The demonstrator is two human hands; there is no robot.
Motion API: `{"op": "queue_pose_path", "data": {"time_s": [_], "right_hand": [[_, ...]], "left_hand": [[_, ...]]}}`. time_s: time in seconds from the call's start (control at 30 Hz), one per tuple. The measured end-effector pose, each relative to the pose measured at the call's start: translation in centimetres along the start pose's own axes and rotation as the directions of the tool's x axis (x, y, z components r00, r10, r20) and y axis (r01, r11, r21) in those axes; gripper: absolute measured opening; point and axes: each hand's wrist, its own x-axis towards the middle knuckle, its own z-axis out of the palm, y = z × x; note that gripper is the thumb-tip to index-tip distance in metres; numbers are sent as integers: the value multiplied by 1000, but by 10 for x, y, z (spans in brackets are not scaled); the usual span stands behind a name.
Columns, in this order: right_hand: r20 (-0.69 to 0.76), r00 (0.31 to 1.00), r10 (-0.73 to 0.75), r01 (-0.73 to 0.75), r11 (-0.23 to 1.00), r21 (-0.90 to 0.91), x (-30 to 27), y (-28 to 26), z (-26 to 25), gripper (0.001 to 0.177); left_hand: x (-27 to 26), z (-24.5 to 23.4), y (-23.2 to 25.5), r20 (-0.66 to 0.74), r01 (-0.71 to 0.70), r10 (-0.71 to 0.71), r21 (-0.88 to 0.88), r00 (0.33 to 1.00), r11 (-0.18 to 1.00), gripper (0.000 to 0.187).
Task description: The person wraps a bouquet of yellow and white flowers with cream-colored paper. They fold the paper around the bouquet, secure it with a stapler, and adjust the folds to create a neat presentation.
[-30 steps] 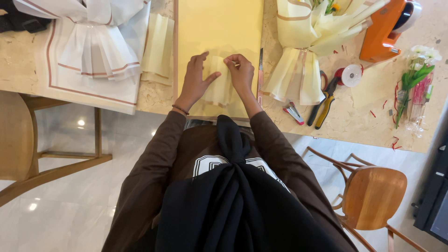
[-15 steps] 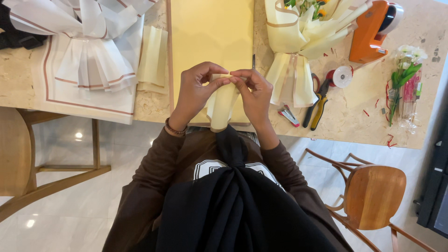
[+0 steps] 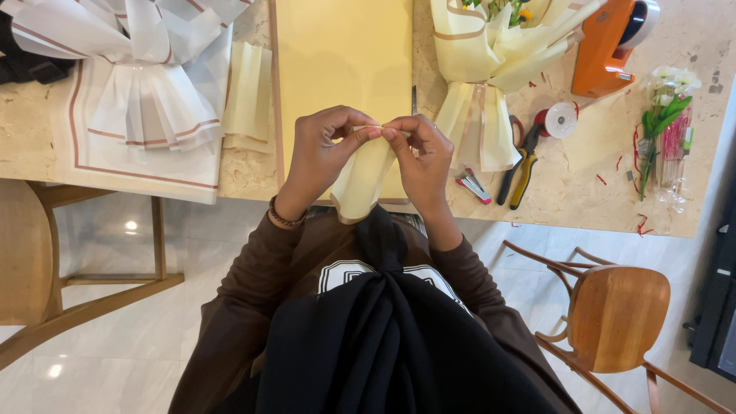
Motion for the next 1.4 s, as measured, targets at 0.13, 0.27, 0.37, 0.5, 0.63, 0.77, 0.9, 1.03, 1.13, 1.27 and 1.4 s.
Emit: {"op": "queue_pose_path", "data": {"time_s": [0.13, 0.27, 0.37, 0.5, 0.63, 0.77, 0.9, 1.03, 1.13, 1.27, 1.4], "right_hand": [[16, 999, 30, -31, 999, 35, -2, -1, 1, 7], [-4, 998, 64, -63, 997, 36, -3, 7, -5, 10], [-24, 995, 97, -97, 995, 17, -3, 11, -15, 10], [93, 991, 95, -84, 990, -110, 6, -8, -37, 16], [232, 968, 92, -55, 985, -163, 17, 8, -61, 13], [8, 998, 58, -56, 988, -143, 28, 28, -80, 17], [-295, 937, 184, -105, 958, 266, 39, 40, -89, 19], [-352, 908, 229, -102, 933, 345, 42, 20, -94, 19], [-405, 874, 269, -74, 897, 437, 39, 22, -99, 18], [-369, 874, 315, -73, 837, 542, 40, 17, -108, 13], [-288, 939, 187, -42, 894, 445, 51, 21, -135, 15]], "left_hand": [[-1, 0, -6, 14, 13, -13, 15, 1000, 1000, 7], [1, 2, -10, 121, 98, -91, -55, 989, 994, 19], [1, 5, -30, 210, 181, -158, -94, 965, 979, 37], [10, 11, -26, 290, 171, -160, -11, 944, 985, 50], [25, 33, -8, 382, 123, -157, 111, 911, 986, 55], [24, 56, 32, 217, -277, 205, 389, 954, 879, 36], [-21, 109, 20, 43, -339, 336, 84, 941, 937, 17], [-6, 159, -56, -12, 170, -174, -148, 985, 974, 32], [19, 183, -36, -31, 194, -233, -454, 972, 870, 51], [41, 204, -2, -181, 67, -178, -495, 967, 867, 35], [49, 207, 1, -198, 87, -203, -476, 959, 875, 28]]}}
